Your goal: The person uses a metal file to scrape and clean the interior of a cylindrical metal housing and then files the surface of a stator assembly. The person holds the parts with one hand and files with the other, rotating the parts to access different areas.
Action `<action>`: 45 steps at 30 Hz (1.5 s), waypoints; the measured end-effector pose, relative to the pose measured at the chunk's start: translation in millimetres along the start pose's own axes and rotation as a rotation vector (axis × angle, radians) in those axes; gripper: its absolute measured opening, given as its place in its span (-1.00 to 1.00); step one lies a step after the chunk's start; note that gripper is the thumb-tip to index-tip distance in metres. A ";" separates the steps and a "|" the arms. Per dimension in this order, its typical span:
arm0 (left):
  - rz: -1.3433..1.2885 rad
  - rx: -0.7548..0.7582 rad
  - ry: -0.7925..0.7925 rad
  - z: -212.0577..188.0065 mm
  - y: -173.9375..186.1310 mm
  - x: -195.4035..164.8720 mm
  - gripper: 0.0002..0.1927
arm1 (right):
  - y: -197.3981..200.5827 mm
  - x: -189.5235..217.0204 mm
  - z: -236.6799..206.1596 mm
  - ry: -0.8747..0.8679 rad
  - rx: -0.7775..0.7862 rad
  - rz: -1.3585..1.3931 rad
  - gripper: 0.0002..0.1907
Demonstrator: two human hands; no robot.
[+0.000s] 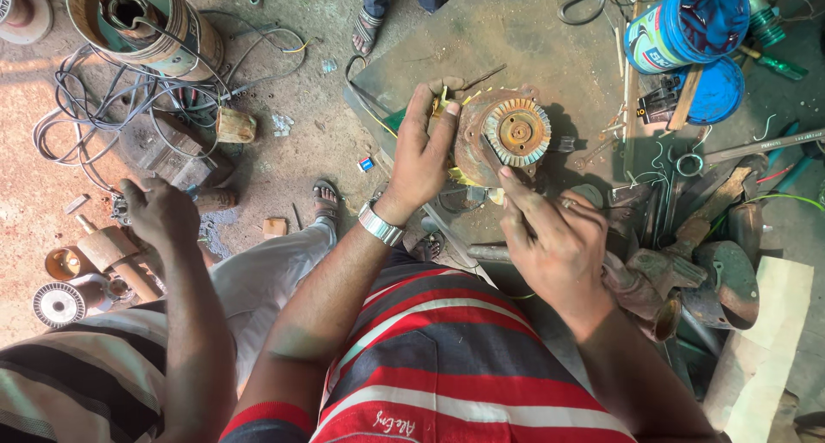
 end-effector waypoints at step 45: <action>0.209 -0.188 -0.085 -23.4 -4.7 -18.7 -0.77 | -9.6 14.3 -8.4 -0.131 -0.026 -0.143 -0.61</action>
Point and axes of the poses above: each hand's wrist, its own z-axis towards the middle knuckle, its own y-axis out of the back of the hand, x = y × z, the point moved 7 cm from there along z, towards the middle knuckle, and after that the axes turned 5 degrees about -z, right-handed, at the moved point
